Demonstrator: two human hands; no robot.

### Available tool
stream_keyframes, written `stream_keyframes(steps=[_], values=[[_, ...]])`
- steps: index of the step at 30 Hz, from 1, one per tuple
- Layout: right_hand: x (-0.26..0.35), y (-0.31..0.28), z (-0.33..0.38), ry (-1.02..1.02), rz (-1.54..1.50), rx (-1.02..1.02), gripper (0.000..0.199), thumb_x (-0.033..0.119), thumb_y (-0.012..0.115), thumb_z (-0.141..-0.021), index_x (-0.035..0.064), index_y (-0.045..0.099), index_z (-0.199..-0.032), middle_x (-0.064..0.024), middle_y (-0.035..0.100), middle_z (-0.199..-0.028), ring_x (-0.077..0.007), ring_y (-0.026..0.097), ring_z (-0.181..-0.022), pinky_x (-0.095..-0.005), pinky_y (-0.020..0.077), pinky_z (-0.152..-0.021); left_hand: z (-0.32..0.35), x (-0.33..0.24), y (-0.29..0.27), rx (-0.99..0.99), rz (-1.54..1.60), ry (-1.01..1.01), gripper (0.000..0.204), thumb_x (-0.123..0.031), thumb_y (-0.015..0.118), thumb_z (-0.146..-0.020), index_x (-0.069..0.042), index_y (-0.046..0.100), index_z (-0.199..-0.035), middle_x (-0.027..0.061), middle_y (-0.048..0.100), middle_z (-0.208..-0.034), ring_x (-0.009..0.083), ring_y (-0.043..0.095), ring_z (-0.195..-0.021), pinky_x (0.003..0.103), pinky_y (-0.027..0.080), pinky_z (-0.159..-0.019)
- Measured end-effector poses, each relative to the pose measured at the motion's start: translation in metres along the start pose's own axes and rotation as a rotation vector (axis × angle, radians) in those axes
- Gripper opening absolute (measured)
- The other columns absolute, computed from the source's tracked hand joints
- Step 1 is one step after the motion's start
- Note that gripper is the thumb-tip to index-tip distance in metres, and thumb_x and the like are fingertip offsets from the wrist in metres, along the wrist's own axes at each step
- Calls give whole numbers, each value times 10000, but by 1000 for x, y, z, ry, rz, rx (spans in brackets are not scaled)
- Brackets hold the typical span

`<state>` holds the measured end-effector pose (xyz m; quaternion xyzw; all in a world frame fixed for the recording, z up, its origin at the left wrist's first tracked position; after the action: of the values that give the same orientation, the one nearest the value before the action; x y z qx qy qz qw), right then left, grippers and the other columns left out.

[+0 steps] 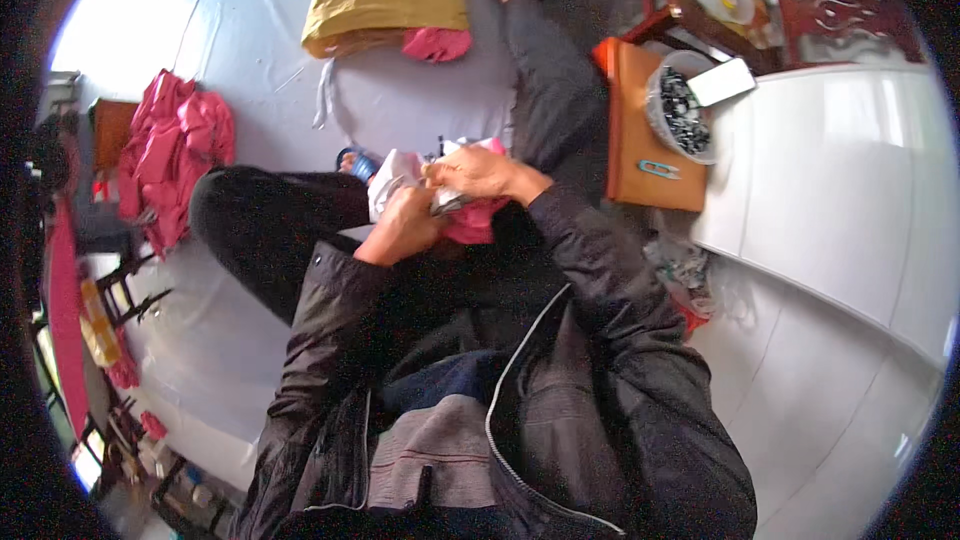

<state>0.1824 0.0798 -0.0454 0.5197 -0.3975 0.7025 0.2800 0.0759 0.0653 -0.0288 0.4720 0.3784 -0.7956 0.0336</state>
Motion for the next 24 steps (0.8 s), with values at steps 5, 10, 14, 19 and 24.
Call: stream_keyframes(steps=[5, 10, 14, 19, 24], values=[[-23, 14, 28, 271, -109, -127, 531, 482, 509, -1053, 4, 734, -1004, -154, 741, -846, -219, 678, -768, -371, 527, -724, 6, -25, -38, -286, -11, 121, 248, -8, 676, -734, -5, 715, -979, 210, 708, -859, 398, 686, -806, 450, 546, -752], [15, 26, 41, 236, -156, -200, 483, 401, 533, -1064, -52, 689, -1004, -141, 718, -883, -137, 638, -833, -331, 515, -754, 15, -39, -53, -521, -129, 281, 330, 7, 709, -681, -35, 720, -1009, 159, 716, -930, 364, 691, -890, 424, 549, -781], [33, 0, 54, 259, -117, -301, 394, 314, 567, -1056, -61, 680, -1023, -134, 725, -870, -149, 677, -831, -301, 530, -748, 11, -45, -51, -534, -95, 312, 366, 28, 712, -649, -41, 723, -1008, 140, 715, -924, 346, 689, -880, 411, 548, -773], [52, -102, 96, 142, -9, -742, 147, 95, 611, -1005, -19, 685, -1059, -89, 737, -875, -130, 709, -815, -277, 574, -770, 7, -42, -43, -491, -60, 337, 473, 79, 613, -593, -61, 718, -1033, 118, 711, -903, 319, 663, -849, 413, 539, -762], [48, -295, 168, 38, 68, -1199, 151, 128, 594, -1012, 23, 702, -1008, -80, 727, -812, -128, 697, -699, -271, 572, -633, 3, -38, -41, -490, -75, 301, 473, 78, 613, -580, -63, 724, -1018, 113, 711, -882, 313, 665, -833, 411, 541, -756]])
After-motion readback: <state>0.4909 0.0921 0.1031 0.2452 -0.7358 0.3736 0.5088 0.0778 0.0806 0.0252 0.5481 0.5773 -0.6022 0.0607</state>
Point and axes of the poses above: each hand's wrist, its own z-axis away from the middle knuckle, its own y-axis out of the palm, x = y × z, the point moved 8 cm from there along -z, towards the middle knuckle
